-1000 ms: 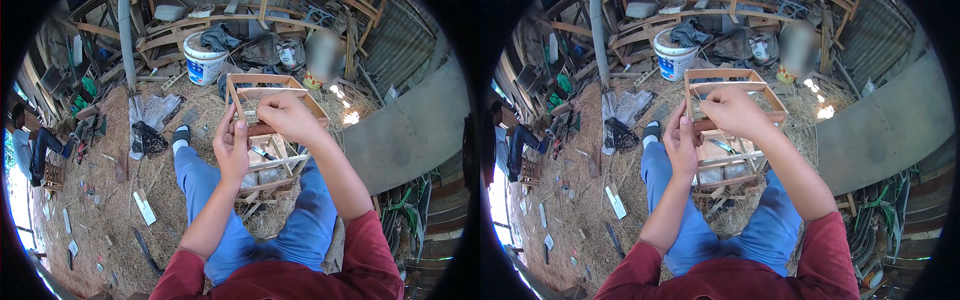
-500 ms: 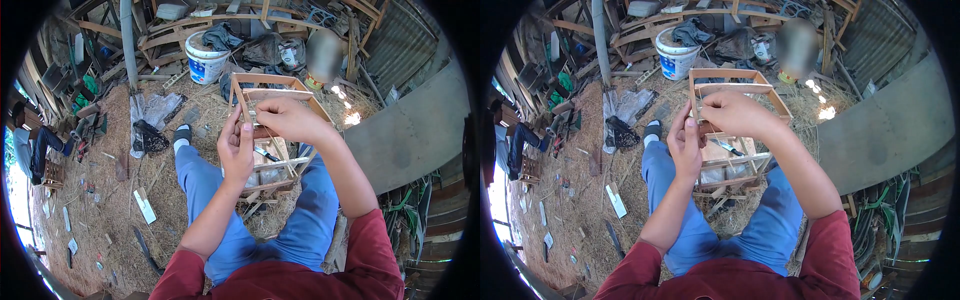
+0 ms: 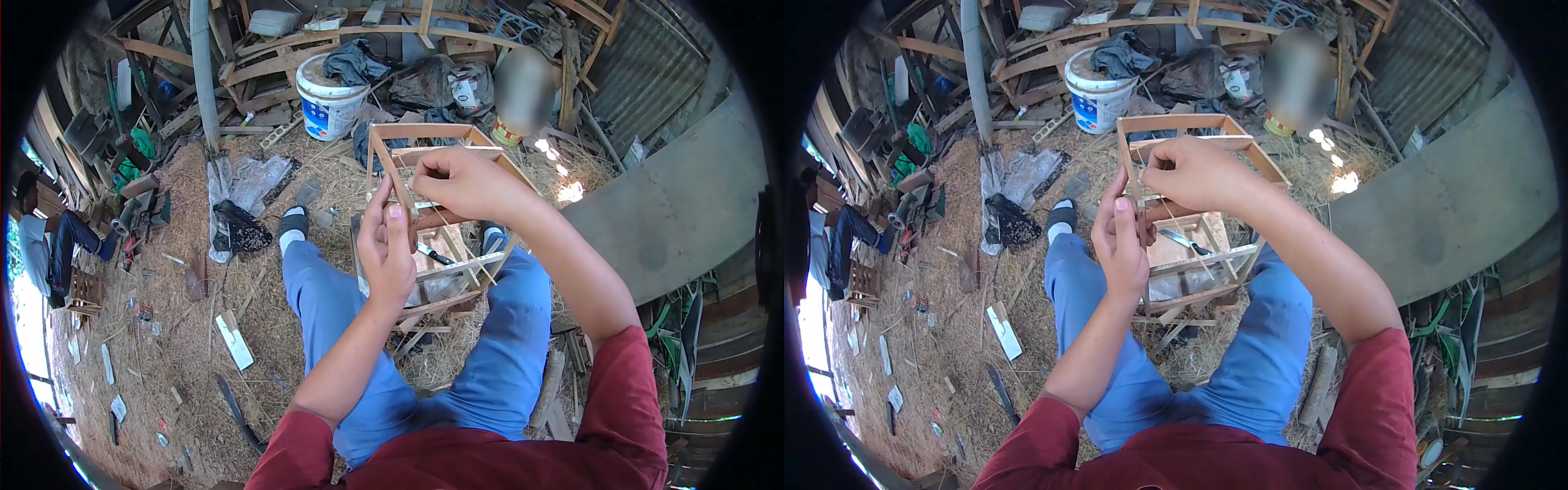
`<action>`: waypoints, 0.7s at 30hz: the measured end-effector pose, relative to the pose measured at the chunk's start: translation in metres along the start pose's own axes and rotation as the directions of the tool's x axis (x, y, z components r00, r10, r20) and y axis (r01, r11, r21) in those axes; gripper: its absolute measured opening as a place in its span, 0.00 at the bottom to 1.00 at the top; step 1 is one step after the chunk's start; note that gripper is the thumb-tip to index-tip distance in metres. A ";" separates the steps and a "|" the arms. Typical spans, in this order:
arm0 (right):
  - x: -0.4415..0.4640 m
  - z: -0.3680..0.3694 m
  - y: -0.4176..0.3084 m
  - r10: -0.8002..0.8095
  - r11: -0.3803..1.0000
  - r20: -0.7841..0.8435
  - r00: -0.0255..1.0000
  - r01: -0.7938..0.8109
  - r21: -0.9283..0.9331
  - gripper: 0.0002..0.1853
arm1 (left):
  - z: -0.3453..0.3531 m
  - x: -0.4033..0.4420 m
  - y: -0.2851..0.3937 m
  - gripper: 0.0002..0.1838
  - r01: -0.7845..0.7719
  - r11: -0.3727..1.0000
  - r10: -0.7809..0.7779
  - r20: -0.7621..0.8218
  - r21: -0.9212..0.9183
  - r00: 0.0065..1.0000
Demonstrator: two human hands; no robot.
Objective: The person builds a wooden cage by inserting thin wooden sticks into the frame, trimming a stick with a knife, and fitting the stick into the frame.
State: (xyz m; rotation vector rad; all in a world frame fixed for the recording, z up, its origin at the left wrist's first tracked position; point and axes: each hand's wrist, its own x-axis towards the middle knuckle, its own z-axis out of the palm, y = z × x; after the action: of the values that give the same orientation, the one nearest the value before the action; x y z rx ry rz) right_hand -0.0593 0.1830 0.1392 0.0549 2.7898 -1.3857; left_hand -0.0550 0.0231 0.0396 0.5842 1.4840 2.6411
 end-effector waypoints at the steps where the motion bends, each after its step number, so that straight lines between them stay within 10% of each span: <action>1: 0.002 -0.001 0.001 -0.001 1.000 0.000 1.000 0.001 -0.001 0.18 | 0.001 -0.001 0.001 0.27 -0.002 1.000 0.001 -0.007 -0.028 1.000; 21: -0.007 -0.003 -0.011 0.182 0.982 -0.108 0.977 -0.185 -0.018 0.16 | 0.010 -0.006 0.003 0.22 0.041 0.999 -0.041 0.014 0.029 0.999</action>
State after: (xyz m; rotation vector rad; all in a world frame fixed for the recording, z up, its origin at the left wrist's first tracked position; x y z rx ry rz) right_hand -0.0524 0.1787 0.1498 0.3873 2.8011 -1.3374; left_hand -0.0457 0.0278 0.0452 0.5672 1.5152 2.5840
